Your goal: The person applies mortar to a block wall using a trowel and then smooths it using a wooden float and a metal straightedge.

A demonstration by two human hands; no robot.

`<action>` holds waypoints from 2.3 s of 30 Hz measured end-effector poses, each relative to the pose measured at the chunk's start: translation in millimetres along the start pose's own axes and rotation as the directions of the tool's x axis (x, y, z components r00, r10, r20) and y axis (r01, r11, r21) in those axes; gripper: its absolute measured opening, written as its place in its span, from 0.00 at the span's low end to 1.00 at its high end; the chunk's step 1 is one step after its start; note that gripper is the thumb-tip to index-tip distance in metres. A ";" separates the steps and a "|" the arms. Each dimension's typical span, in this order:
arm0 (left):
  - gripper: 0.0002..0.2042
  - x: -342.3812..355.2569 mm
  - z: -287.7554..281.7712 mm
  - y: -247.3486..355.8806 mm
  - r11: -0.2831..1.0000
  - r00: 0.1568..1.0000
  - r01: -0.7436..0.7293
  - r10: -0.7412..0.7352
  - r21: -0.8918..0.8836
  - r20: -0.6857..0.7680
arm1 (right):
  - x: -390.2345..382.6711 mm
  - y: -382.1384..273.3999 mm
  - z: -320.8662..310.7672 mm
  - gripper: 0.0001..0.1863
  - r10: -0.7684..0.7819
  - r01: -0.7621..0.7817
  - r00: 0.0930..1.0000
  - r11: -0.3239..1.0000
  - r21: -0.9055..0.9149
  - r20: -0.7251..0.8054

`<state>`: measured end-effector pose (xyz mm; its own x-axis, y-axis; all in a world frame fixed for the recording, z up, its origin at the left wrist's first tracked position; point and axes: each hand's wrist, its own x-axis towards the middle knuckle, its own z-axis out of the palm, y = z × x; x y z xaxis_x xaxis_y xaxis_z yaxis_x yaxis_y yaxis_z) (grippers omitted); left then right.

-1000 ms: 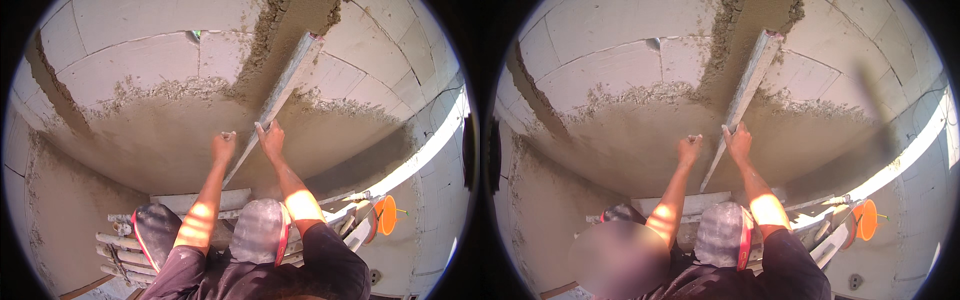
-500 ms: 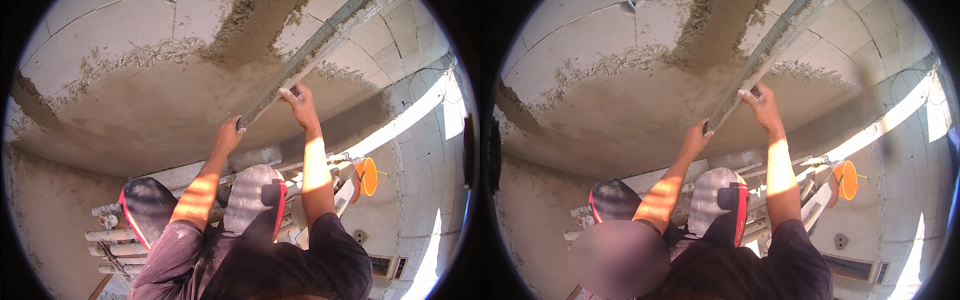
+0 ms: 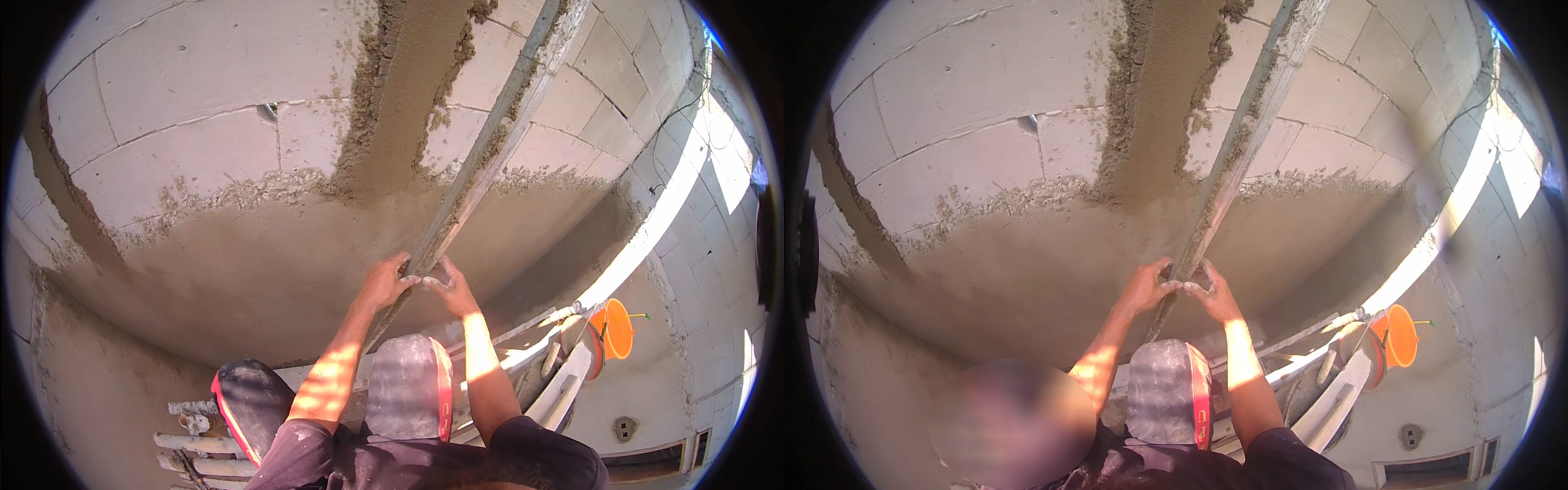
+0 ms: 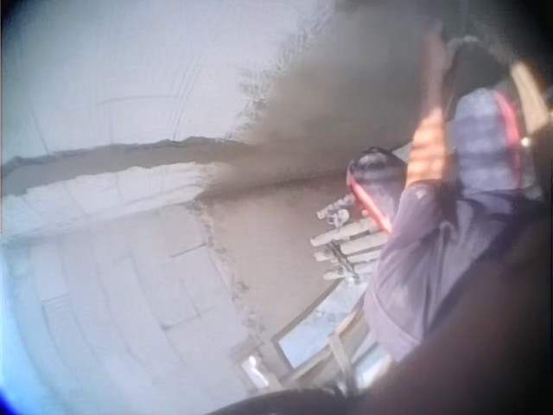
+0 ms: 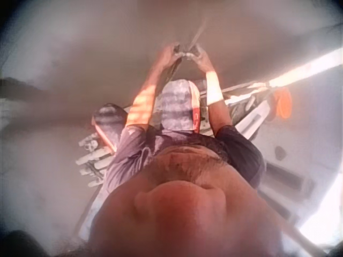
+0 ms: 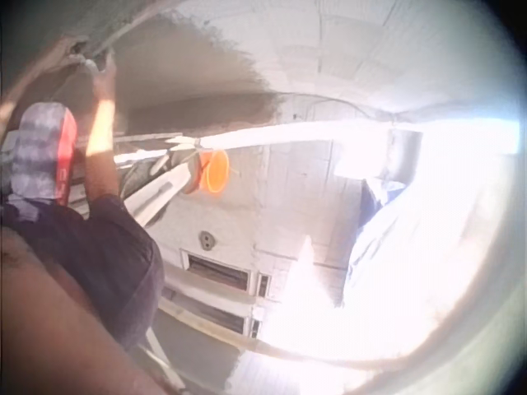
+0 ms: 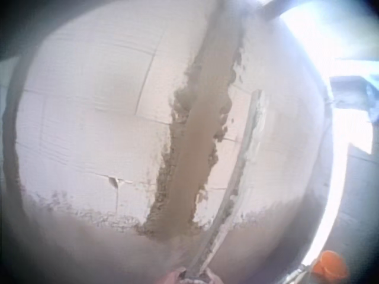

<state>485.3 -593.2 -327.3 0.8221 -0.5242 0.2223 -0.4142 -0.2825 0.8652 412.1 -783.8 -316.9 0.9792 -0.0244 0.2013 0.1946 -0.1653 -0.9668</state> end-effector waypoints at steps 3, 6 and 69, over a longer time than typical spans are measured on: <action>0.26 8.8 -18.9 30.2 0.992 0.993 -0.031 0.045 -0.121 0.112 | -22.2 25.5 1.9 0.33 -0.049 0.050 0.999 0.883 -0.466 0.015; 0.29 17.7 -43.6 69.4 0.988 0.977 0.015 0.019 -0.157 0.212 | -20.6 24.0 14.1 0.27 -0.142 0.106 0.989 0.872 -0.478 -0.040; 0.22 -56.7 -164.2 34.1 0.928 0.940 0.331 -0.309 0.169 -0.147 | 157.2 -17.1 7.2 0.20 -0.526 0.047 0.637 0.756 -0.653 -0.563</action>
<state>488.7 -441.2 -236.6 0.9579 -0.2871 0.0079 -0.1779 -0.5716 0.8010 563.1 -777.7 -269.8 0.4890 -0.4840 0.7257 0.1564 -0.7698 -0.6188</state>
